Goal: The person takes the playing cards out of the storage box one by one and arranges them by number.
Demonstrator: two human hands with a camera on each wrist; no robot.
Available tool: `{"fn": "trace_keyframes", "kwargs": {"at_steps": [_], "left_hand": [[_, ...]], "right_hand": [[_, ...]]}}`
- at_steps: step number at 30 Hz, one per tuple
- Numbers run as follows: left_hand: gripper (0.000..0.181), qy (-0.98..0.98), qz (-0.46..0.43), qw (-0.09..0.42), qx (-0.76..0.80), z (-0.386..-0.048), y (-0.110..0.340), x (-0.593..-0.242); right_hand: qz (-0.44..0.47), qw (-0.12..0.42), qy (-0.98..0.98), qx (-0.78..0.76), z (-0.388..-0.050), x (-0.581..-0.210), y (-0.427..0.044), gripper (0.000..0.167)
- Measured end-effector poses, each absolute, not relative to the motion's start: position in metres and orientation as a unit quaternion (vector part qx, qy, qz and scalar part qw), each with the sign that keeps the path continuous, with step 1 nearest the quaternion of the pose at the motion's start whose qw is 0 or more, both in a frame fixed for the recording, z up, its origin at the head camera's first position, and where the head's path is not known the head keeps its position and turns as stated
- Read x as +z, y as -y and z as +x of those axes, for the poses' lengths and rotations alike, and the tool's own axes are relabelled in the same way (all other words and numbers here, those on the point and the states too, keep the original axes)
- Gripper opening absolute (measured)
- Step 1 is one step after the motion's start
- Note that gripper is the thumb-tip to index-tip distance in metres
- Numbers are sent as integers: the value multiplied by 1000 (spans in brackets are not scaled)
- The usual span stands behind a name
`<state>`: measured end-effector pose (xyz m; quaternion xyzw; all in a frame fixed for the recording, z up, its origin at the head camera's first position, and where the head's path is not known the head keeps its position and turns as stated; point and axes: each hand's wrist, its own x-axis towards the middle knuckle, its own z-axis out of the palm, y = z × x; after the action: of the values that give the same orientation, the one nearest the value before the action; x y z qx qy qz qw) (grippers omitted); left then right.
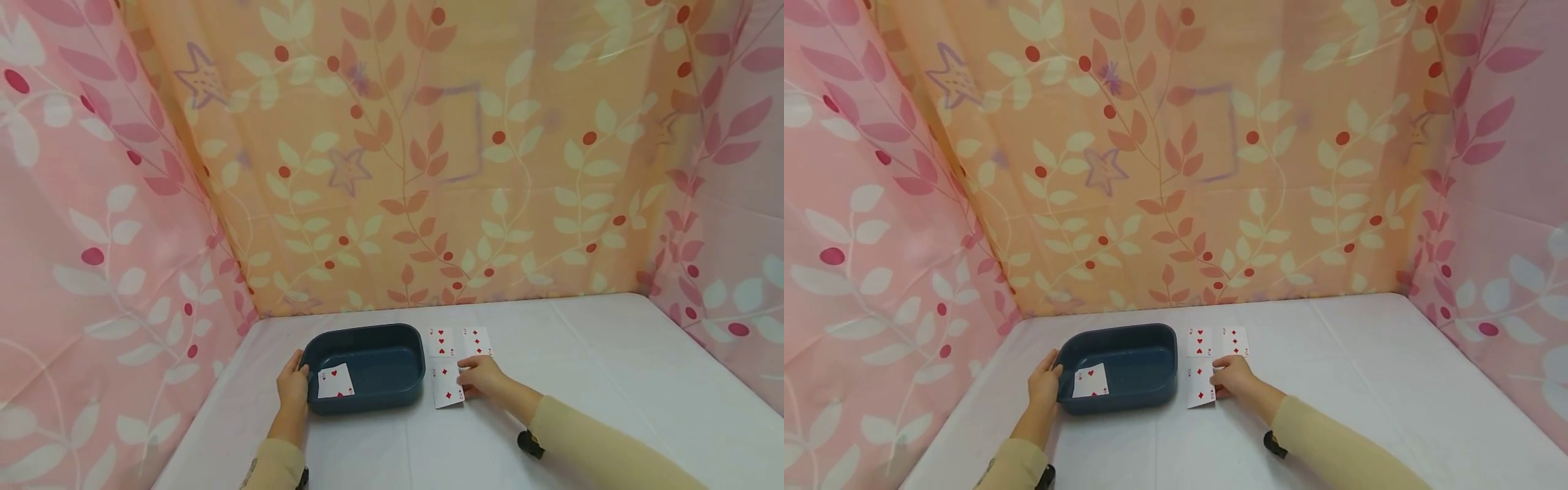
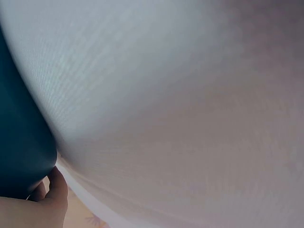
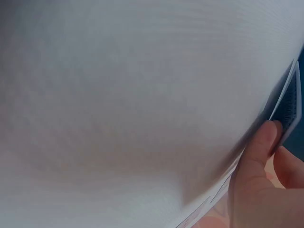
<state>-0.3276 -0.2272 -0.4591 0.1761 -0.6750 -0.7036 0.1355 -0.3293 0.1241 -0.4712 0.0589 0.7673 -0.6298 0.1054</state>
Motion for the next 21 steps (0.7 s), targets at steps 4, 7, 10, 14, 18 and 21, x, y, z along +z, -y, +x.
{"fn": "trace_keyframes", "kwargs": {"at_steps": [4,7,10,14,18,21], "left_hand": [[49,673,176,136,-705,-327,226,-458],[50,676,177,135,-703,-327,225,-458],[50,676,177,135,-703,-327,226,-458],[50,672,178,137,-706,-328,227,-457],[50,669,178,135,-709,-327,227,-458],[50,666,176,133,-713,-327,227,-458]], "right_hand": [[74,113,-777,-615,-331,-471,-125,36],[81,114,-792,-594,-330,-468,-127,32],[87,111,-806,-574,-328,-461,-129,30],[90,106,-815,-562,-325,-454,-130,28],[83,102,-818,-559,-321,-452,-130,26],[80,97,-823,-554,-320,-452,-129,26]]}}
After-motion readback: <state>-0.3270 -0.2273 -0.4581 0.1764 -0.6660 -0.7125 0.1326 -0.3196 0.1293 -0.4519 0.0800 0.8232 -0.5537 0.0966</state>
